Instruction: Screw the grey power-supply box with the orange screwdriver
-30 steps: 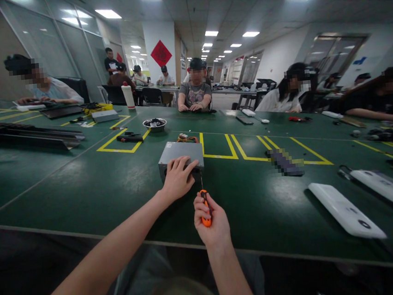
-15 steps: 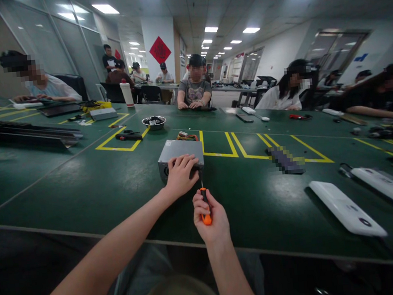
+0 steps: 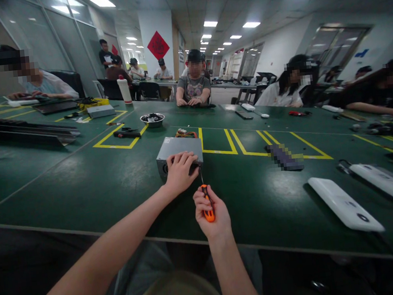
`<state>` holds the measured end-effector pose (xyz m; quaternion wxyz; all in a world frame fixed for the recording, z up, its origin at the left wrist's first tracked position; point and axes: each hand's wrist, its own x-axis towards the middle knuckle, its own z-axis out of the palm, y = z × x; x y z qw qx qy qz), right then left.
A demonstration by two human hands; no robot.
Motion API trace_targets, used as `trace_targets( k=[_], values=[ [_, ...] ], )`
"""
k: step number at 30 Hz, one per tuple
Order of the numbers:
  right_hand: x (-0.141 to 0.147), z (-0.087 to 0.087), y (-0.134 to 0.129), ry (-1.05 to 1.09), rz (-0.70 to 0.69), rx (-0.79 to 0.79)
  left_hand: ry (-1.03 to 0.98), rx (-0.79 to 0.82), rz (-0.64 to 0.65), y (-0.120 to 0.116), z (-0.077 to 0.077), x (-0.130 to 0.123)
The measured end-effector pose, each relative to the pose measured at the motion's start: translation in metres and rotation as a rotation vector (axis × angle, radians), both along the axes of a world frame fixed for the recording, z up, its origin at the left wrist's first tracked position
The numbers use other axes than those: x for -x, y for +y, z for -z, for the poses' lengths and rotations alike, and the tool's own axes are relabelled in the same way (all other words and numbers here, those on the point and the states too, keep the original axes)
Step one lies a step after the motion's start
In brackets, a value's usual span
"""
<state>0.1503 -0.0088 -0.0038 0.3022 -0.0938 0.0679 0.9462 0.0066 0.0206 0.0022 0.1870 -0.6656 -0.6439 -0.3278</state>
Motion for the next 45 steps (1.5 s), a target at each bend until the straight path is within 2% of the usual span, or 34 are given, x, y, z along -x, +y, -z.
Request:
trace_targets(
  k=[3, 10, 15, 21, 28, 34, 37, 42, 45],
  values=[
    [-0.002, 0.000, 0.001, 0.057, -0.008, -0.017, -0.001, -0.001, -0.014, 0.001, 0.001, -0.001],
    [0.003, 0.003, 0.003, -0.080, -0.035, -0.094, 0.007, -0.009, -0.035, 0.003, 0.001, -0.002],
    [0.001, 0.005, 0.005, -0.035, -0.035, -0.099, 0.013, 0.001, -0.043, 0.002, 0.001, -0.002],
    [0.003, 0.002, 0.001, 0.043, 0.011, -0.050, -0.006, 0.016, -0.028, 0.002, -0.001, -0.003],
    [0.010, 0.002, -0.004, 0.024, 0.040, -0.110, 0.000, 0.032, -0.022, -0.001, -0.005, -0.003],
    [0.001, -0.005, -0.016, -0.028, 0.128, -0.186, 0.000, 0.027, -0.030, 0.000, -0.003, -0.002],
    [-0.001, -0.002, -0.019, -0.093, 0.143, -0.196, -0.001, 0.037, -0.003, -0.002, -0.003, 0.003],
    [0.010, 0.005, -0.019, -0.179, 0.076, -0.172, 0.049, 0.082, 0.162, -0.013, -0.007, 0.024],
    [0.019, 0.003, -0.018, -0.197, 0.047, -0.170, 0.001, 0.064, 0.123, -0.018, -0.008, 0.036]
  ],
)
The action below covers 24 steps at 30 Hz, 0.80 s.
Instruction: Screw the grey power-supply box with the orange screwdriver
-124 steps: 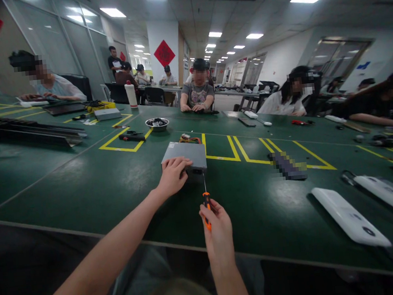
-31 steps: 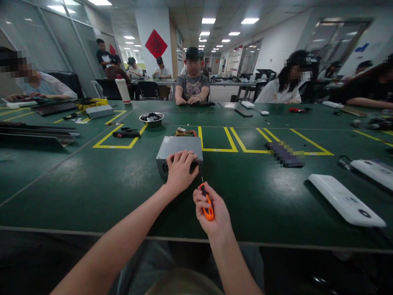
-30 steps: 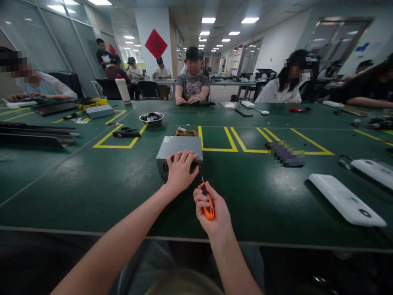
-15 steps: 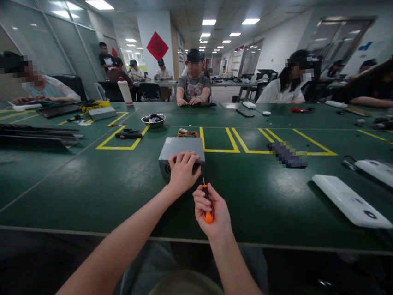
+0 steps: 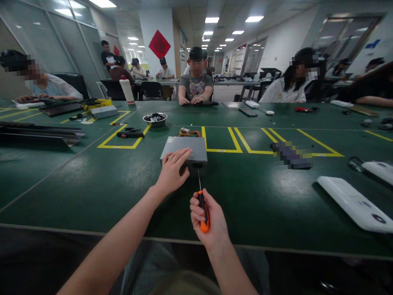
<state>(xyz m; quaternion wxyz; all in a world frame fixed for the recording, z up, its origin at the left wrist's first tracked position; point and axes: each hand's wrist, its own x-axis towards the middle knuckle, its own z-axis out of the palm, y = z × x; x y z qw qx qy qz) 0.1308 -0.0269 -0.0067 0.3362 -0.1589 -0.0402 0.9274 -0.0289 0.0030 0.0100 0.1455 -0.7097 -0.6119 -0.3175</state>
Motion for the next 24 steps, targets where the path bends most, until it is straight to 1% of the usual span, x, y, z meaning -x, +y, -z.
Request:
trace_targets(
  k=[3, 7, 18, 24],
  values=[
    [0.007, -0.003, 0.002, -0.006, -0.032, -0.005, -0.009, 0.014, 0.001, 0.000, 0.001, 0.005],
    [0.014, -0.004, 0.006, -0.014, -0.060, -0.021, -0.020, 0.018, -0.018, 0.003, 0.004, 0.005],
    [0.017, -0.007, 0.009, -0.046, -0.040, 0.003, -0.032, 0.017, -0.026, 0.004, 0.005, 0.004],
    [0.021, -0.009, 0.009, -0.217, -0.009, -0.111, -0.047, 0.015, -0.028, 0.003, 0.004, 0.002]
  ],
)
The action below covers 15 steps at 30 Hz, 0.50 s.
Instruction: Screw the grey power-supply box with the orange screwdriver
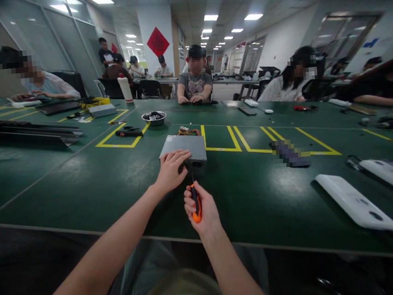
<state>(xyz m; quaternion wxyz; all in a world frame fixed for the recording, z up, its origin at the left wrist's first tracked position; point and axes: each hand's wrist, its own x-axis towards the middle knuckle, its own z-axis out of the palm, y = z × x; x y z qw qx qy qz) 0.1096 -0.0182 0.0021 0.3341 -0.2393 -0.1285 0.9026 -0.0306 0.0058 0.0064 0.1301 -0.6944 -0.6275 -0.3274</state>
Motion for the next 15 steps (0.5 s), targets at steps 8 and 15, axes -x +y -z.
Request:
trace_targets(
  k=[8, 15],
  values=[
    [0.0045, 0.0088, 0.0019, -0.111, 0.054, -0.056, -0.002, 0.002, -0.008, 0.0010, 0.0016, -0.0003],
    [0.0043, 0.0016, -0.0007, -0.053, 0.014, 0.008, 0.000, 0.005, -0.005, 0.0008, 0.0010, -0.0006]
  ],
)
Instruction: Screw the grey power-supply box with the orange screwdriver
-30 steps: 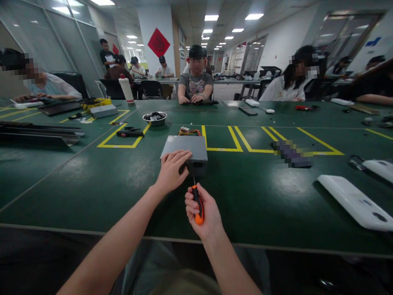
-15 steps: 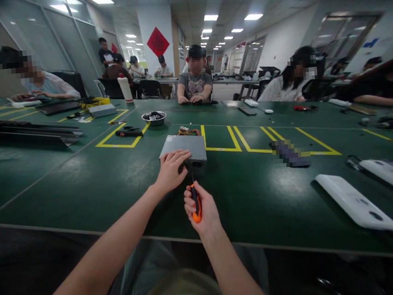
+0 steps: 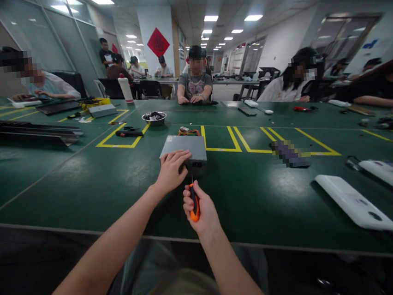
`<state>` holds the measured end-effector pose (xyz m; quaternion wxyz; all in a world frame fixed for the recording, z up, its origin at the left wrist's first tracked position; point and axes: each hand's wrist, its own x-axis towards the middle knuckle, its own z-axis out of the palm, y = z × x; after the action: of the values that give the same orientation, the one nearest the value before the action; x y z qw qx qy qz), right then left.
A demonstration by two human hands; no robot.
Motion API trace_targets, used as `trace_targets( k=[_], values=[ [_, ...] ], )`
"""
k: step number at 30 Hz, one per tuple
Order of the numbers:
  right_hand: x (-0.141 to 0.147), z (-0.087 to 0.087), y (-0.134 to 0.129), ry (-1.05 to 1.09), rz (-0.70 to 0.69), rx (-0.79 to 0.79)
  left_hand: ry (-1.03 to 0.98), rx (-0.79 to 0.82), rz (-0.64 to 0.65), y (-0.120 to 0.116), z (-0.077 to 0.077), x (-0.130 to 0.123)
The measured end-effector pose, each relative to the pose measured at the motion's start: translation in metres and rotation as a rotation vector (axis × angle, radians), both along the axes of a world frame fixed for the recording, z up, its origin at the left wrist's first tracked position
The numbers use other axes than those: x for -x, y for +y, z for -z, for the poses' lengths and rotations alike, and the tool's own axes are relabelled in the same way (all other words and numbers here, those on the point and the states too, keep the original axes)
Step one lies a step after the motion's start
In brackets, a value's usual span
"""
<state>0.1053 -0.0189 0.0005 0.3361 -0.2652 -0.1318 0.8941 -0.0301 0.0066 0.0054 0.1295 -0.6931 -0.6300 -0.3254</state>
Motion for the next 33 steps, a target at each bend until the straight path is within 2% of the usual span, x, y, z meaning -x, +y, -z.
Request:
trace_targets(
  k=[7, 14, 18, 27, 33],
  values=[
    [0.0016, -0.0025, -0.0047, 0.021, -0.012, 0.042, -0.006, -0.002, 0.013, 0.0004, 0.0005, 0.0016],
    [-0.0001, -0.0023, -0.0035, 0.125, 0.045, 0.188, -0.018, -0.006, 0.010, -0.0001, 0.0005, 0.0003],
    [-0.0021, 0.0004, -0.0043, 0.168, 0.021, 0.233, -0.016, -0.009, 0.010, -0.0002, 0.0003, 0.0001],
    [-0.0022, -0.0030, -0.0087, 0.191, 0.014, 0.212, -0.008, -0.030, 0.007, 0.0026, 0.0018, 0.0010],
    [0.0011, -0.0070, -0.0105, 0.131, 0.106, 0.215, 0.011, -0.010, -0.002, 0.0031, 0.0025, 0.0019]
  ],
)
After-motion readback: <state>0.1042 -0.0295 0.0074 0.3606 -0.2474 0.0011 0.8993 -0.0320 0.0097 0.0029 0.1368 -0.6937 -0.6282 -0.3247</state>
